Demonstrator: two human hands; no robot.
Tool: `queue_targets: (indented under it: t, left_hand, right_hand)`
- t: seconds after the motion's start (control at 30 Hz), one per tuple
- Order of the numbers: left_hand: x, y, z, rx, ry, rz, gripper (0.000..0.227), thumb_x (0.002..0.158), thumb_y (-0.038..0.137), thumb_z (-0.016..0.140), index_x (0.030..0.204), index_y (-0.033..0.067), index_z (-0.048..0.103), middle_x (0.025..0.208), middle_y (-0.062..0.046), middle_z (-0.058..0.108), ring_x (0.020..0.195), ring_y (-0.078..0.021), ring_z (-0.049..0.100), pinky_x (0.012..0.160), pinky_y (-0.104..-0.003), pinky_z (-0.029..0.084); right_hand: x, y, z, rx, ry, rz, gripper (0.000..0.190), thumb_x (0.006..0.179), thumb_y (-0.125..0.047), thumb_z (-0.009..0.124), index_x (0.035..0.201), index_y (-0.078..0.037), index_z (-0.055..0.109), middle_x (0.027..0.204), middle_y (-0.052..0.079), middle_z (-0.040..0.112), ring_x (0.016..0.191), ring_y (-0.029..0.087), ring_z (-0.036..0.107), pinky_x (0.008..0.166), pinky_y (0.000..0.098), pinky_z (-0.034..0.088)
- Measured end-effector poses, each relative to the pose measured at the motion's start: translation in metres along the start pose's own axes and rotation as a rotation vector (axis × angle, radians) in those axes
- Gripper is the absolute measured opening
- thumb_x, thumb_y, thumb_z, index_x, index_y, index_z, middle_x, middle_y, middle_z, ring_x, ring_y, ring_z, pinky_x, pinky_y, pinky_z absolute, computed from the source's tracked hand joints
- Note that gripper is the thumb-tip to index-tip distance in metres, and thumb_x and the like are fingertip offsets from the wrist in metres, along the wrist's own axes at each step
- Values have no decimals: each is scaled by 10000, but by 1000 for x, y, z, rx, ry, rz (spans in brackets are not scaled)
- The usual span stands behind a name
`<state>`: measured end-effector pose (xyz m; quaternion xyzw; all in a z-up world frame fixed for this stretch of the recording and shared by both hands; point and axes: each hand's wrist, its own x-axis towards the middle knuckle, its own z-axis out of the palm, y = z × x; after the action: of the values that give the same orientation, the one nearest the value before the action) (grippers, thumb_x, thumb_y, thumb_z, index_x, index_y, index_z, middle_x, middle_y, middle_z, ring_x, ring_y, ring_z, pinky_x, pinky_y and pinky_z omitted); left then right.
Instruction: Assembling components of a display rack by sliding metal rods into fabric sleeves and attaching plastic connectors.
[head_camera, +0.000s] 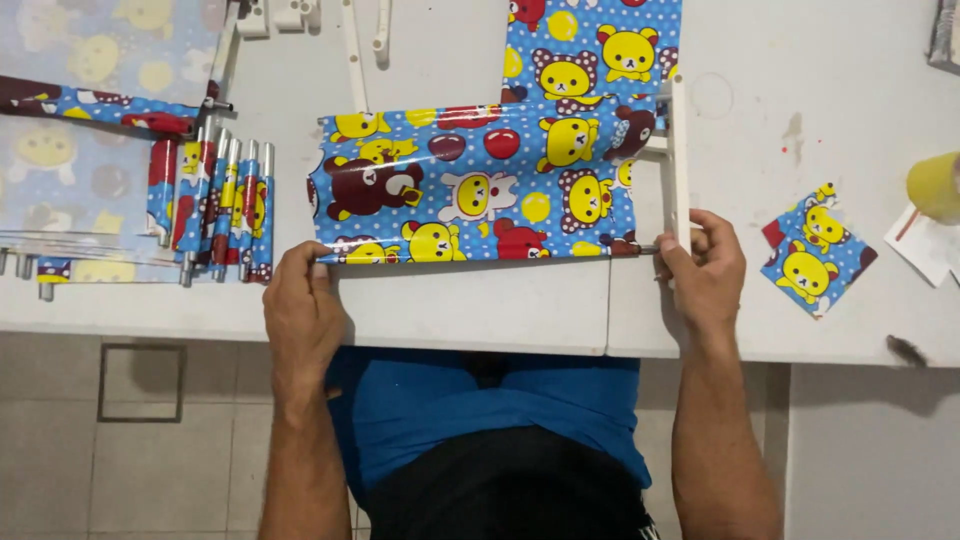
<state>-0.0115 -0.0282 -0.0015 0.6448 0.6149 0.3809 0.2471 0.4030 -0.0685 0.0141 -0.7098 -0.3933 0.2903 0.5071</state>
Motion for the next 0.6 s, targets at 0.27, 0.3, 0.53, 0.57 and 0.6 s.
queue_targets:
  t: [0.27, 0.3, 0.53, 0.57, 0.6]
  left_hand:
    - [-6, -1, 14, -369, 196, -231, 297, 893, -19, 807, 1171, -19, 703, 921, -156, 672, 723, -167, 636, 653, -289, 562]
    - [-6, 0, 14, -370, 198, -230, 297, 893, -19, 807, 1171, -19, 703, 921, -156, 672, 723, -167, 636, 653, -289, 562]
    - [-10, -19, 17, -706, 276, -315, 179, 1021, -71, 567, 1182, -88, 643, 840, -214, 648, 745, -285, 752, 671, -347, 665]
    - [-9, -24, 17, -706, 277, -306, 182, 1030, -71, 552, 1187, -93, 640, 841, -224, 651, 745, -297, 754, 672, -353, 671]
    - [-11, -25, 15, -704, 273, -306, 182, 1030, -71, 552, 1187, -93, 640, 841, -224, 651, 745, -297, 754, 672, -353, 671]
  right_hand:
    - [-4, -6, 2, -57, -31, -13, 415, 916, 16, 673, 1318, 49, 576, 889, 170, 697, 582, 191, 594, 525, 339, 492]
    - [-2, 0, 1, -57, -30, -15, 415, 916, 16, 673, 1318, 49, 576, 889, 170, 697, 582, 191, 594, 525, 339, 492]
    - [-8, 17, -10, 90, -88, -1, 502, 871, 6, 713, 1348, 31, 557, 947, 183, 703, 728, 197, 649, 599, 318, 555]
    - [-9, 21, -12, 122, -103, -7, 547, 847, 19, 732, 1360, 37, 544, 961, 194, 701, 758, 217, 671, 613, 322, 573]
    - [-12, 21, -10, 124, -100, -3, 547, 847, 19, 732, 1360, 37, 544, 961, 194, 701, 758, 217, 671, 613, 322, 573]
